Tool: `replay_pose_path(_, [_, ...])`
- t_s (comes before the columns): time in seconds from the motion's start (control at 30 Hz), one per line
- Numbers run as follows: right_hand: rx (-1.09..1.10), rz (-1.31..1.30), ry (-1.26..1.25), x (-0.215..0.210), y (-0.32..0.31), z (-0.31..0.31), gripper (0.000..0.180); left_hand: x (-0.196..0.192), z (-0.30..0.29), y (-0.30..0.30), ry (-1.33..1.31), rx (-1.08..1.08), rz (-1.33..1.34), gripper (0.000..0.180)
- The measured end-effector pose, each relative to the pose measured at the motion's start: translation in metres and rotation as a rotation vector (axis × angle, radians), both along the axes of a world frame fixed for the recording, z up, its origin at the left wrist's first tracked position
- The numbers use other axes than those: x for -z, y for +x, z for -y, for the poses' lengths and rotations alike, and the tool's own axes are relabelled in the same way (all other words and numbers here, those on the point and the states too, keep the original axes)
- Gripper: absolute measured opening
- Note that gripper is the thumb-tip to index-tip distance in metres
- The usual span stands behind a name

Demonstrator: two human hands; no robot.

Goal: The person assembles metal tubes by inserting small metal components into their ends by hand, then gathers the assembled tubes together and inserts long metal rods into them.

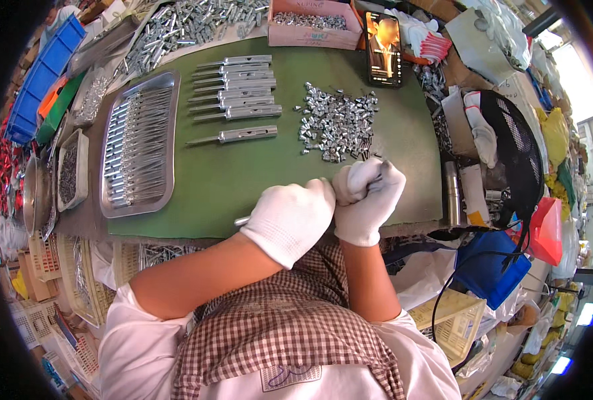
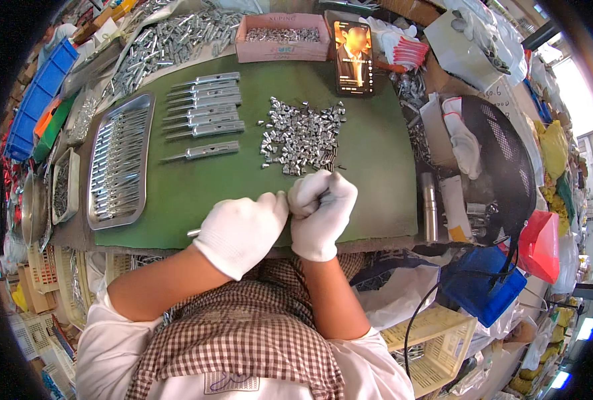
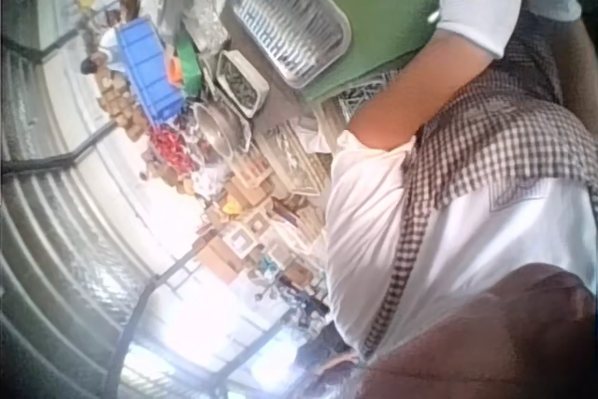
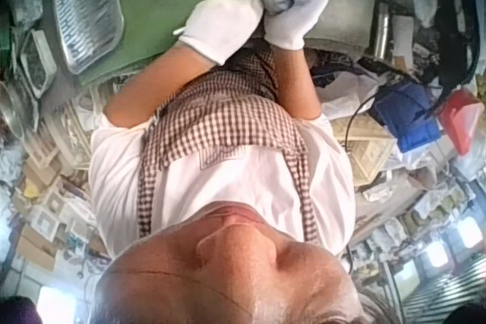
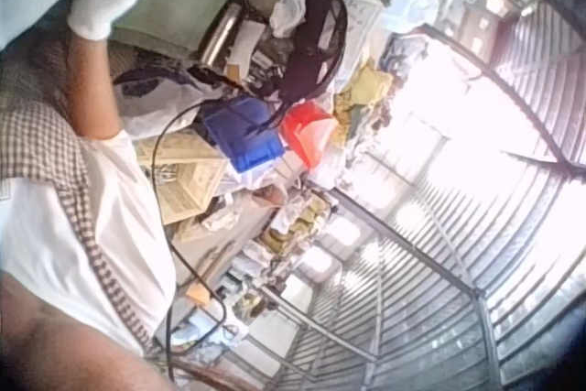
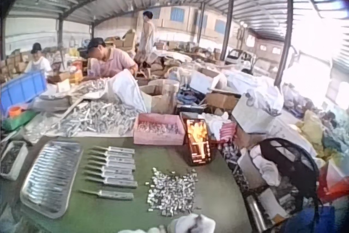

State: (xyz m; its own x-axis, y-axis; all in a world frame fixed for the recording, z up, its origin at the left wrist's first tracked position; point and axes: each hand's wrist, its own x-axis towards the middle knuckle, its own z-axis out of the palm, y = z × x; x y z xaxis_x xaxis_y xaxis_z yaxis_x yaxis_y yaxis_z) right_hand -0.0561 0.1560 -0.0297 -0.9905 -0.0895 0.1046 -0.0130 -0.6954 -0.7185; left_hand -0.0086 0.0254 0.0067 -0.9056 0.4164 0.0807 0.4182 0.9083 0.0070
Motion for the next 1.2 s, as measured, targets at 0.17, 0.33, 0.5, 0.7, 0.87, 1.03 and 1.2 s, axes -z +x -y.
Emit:
replay_pose_path(0.17, [-0.074, 0.090, -0.206, 0.005, -0.010, -0.003, 0.055, 0.011, 0.029, 0.002, 0.155, 0.000, -0.031, 0.013])
replay_pose_path(0.33, [-0.105, 0.121, -0.089, 0.000, -0.006, -0.016, 0.046, -0.011, 0.109, 0.103, 0.259, -0.411, -0.107, 0.025])
replay_pose_path(0.5, [-0.036, 0.204, 0.100, -0.009, -0.001, -0.003, 0.026, -0.009, 0.184, 0.204, -0.084, -0.774, -0.095, 0.032])
replay_pose_path(0.7, [-0.066, 0.170, 0.350, -0.004, -0.006, -0.005, 0.023, -0.020, 0.109, 0.059, 0.258, -0.283, -0.285, 0.032])
replay_pose_path(0.87, [-0.090, 0.063, 0.423, -0.006, 0.004, -0.006, 0.034, 0.013, 0.089, -0.048, 0.207, -0.293, -0.174, 0.020])
replay_pose_path(1.03, [-0.157, 0.085, 0.610, -0.013, 0.018, -0.016, 0.033, 0.026, 0.097, -0.041, 0.310, -0.205, -0.202, 0.019])
replay_pose_path(1.2, [-0.220, 0.102, 0.663, -0.028, 0.027, -0.014, 0.032, 0.004, 0.090, -0.012, 0.512, -0.080, -0.020, 0.024])
